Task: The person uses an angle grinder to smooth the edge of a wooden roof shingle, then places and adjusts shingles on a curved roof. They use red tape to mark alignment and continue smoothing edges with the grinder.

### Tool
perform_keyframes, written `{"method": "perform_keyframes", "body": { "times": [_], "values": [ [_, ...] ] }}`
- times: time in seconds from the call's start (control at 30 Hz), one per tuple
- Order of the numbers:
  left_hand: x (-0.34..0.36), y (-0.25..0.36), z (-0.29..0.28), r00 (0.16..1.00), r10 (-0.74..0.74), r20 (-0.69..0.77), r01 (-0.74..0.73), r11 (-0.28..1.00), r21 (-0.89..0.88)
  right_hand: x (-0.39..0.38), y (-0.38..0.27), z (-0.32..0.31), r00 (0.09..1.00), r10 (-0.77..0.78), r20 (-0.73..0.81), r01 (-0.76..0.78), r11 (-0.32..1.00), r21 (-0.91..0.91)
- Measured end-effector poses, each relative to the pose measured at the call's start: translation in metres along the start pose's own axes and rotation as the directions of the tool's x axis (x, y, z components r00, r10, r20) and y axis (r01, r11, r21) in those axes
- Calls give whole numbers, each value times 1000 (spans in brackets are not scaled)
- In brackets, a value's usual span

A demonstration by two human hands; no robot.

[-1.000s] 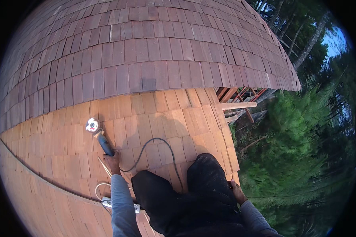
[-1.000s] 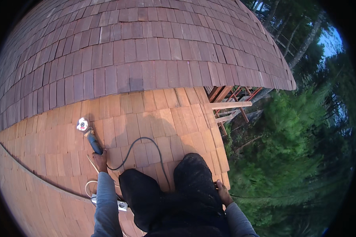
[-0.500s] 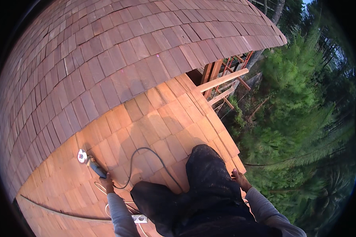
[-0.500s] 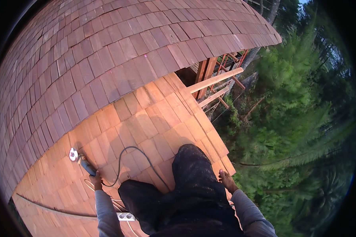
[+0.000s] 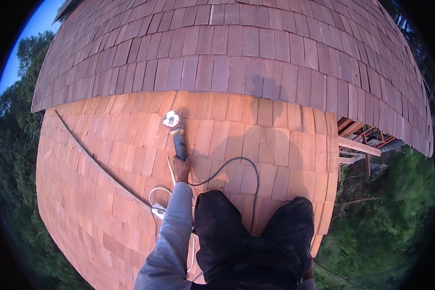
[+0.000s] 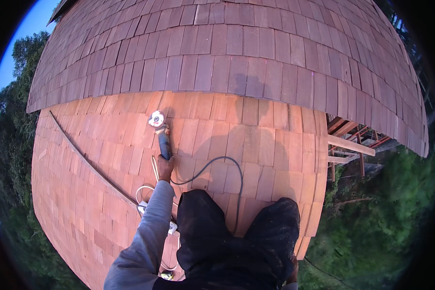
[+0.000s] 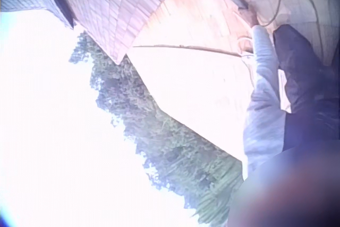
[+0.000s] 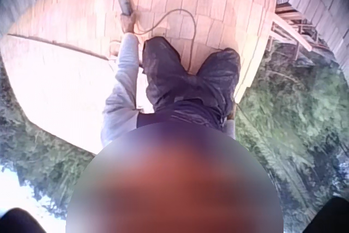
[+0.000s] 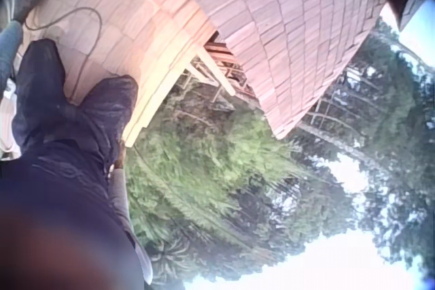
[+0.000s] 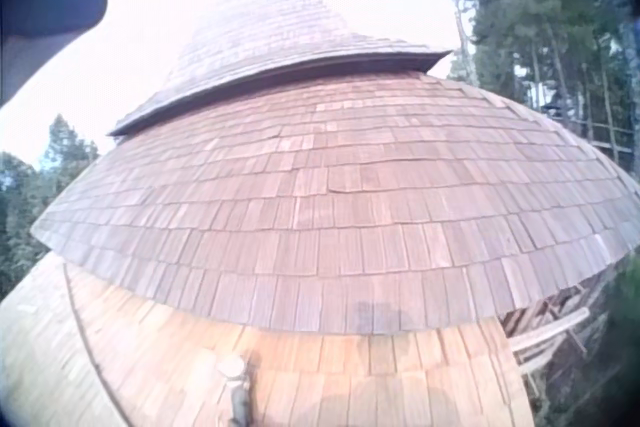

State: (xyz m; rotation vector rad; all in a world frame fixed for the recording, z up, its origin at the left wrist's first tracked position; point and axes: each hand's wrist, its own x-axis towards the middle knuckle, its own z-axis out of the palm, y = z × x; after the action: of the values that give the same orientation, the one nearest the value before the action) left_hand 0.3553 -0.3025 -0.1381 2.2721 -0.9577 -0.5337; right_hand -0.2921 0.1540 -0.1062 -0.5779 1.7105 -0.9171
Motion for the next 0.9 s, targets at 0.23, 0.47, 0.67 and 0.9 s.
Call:
{"method": "perform_keyframes", "body": {
  "times": [0.23, 0.47, 0.67, 0.9],
  "values": [
    [-7, -6, -9, 1000, 24, -14, -25, 998, -52, 5, -13, 15, 981, -184, -55, 145, 899, -414],
    [-51, 30, -9, 922, 366, -126, -320, 904, 283, 0, -52, 34, 975, -56, -217, -57, 876, -479],
    [-157, 115, 30, 750, 651, 118, -661, 727, 188, 61, -24, 7, 736, -159, -658, -218, 864, -453],
    [-251, 202, 122, 567, 579, 586, -723, 691, 17, 162, -18, -38, 837, 117, -535, -277, 933, -228]
  ]
}}
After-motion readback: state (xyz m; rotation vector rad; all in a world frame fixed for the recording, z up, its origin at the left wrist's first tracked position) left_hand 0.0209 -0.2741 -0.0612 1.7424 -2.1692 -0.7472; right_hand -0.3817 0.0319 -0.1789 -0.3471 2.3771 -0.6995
